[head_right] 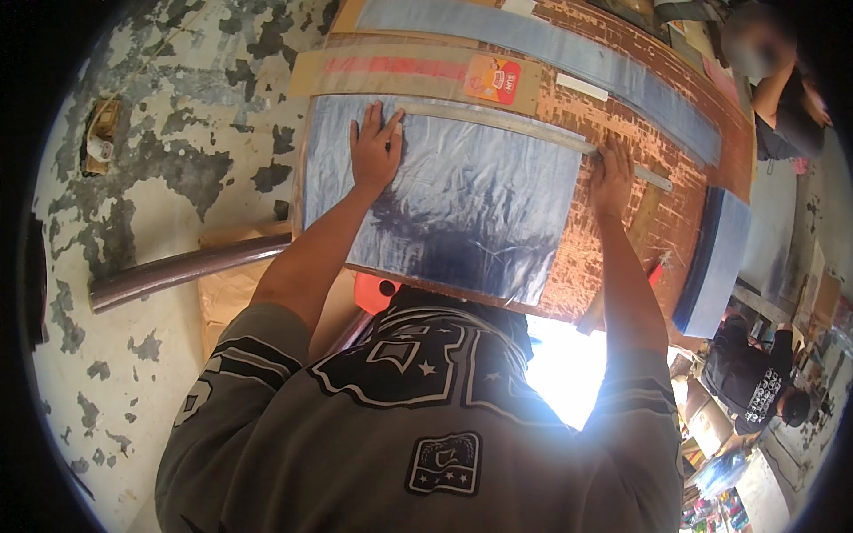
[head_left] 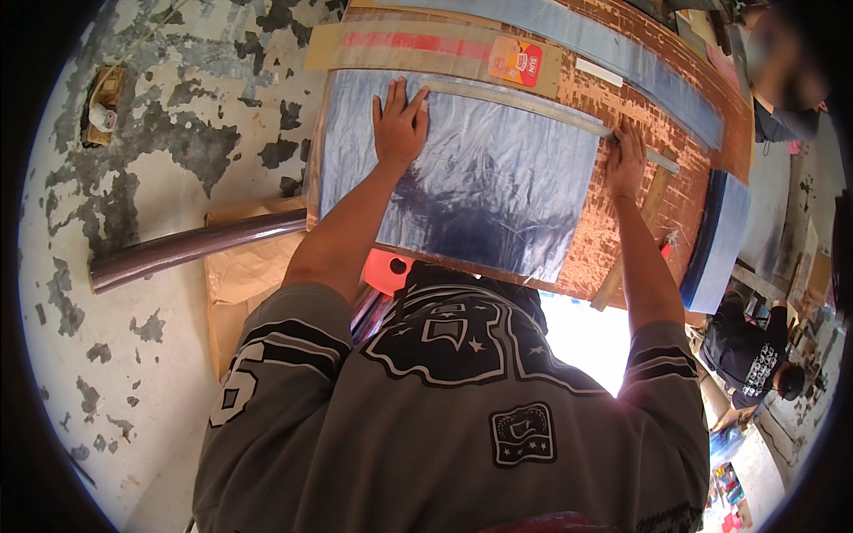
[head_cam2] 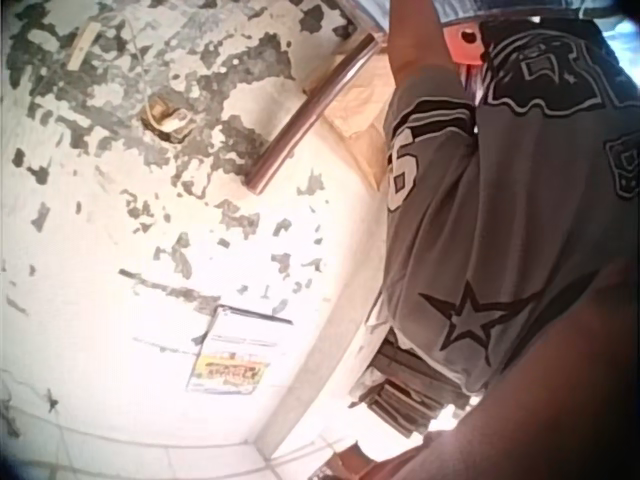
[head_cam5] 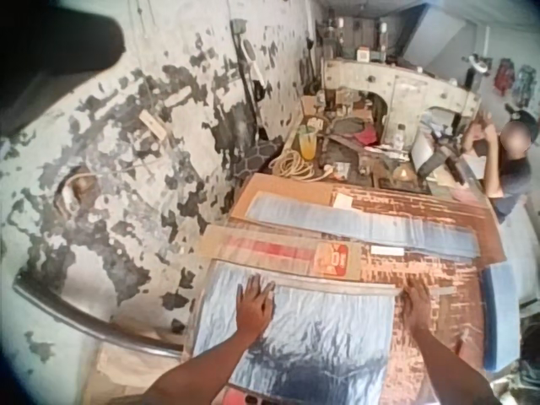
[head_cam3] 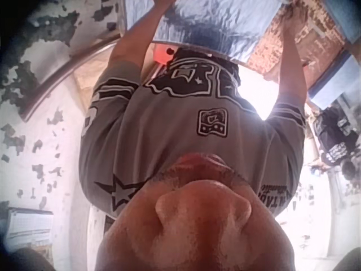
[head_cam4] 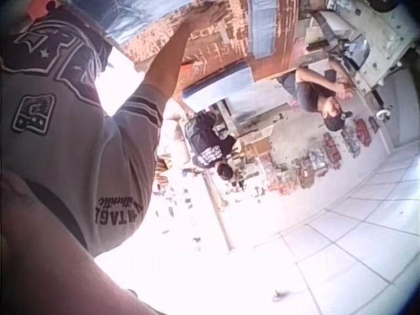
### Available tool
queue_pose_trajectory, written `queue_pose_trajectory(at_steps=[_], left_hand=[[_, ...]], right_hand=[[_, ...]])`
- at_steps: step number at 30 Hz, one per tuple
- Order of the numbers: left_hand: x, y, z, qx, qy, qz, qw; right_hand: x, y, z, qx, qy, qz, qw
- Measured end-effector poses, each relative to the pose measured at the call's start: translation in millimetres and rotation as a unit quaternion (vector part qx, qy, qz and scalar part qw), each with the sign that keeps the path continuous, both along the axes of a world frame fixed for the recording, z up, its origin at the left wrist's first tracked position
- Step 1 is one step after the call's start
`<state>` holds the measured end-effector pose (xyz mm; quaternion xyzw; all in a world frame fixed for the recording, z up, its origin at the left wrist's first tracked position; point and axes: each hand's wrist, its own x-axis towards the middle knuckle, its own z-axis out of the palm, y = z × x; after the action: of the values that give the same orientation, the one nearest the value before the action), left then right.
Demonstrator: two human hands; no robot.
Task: The person cuts several large blue plastic sheets using a utility knife and a metal ruler on a workbench, then sets them aside one by one.
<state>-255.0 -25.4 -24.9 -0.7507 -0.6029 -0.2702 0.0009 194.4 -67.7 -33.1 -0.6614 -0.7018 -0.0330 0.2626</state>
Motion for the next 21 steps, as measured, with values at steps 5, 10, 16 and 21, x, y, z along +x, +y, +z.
queue_pose_trajectory(at_steps=[5,10,16,21], left_hand=[[1.3,2.4,-1.7,-0.003,0.027,0.012,1.000],[-0.3,1.5,-2.1,-0.003,0.032,0.007,0.999],[0.8,2.5,-1.7,-0.017,0.040,-0.001,0.999],[0.4,3.4,-2.0,-0.006,0.046,-0.002,0.999]], right_hand=[[0.7,1.7,-0.8,0.009,-0.005,0.001,1.000],[-0.1,4.1,-3.8,0.010,-0.001,-0.009,1.000],[-1.5,0.2,-1.7,-0.015,-0.018,-0.034,0.999],[-1.4,0.0,-0.2,-0.016,-0.015,-0.030,0.999]])
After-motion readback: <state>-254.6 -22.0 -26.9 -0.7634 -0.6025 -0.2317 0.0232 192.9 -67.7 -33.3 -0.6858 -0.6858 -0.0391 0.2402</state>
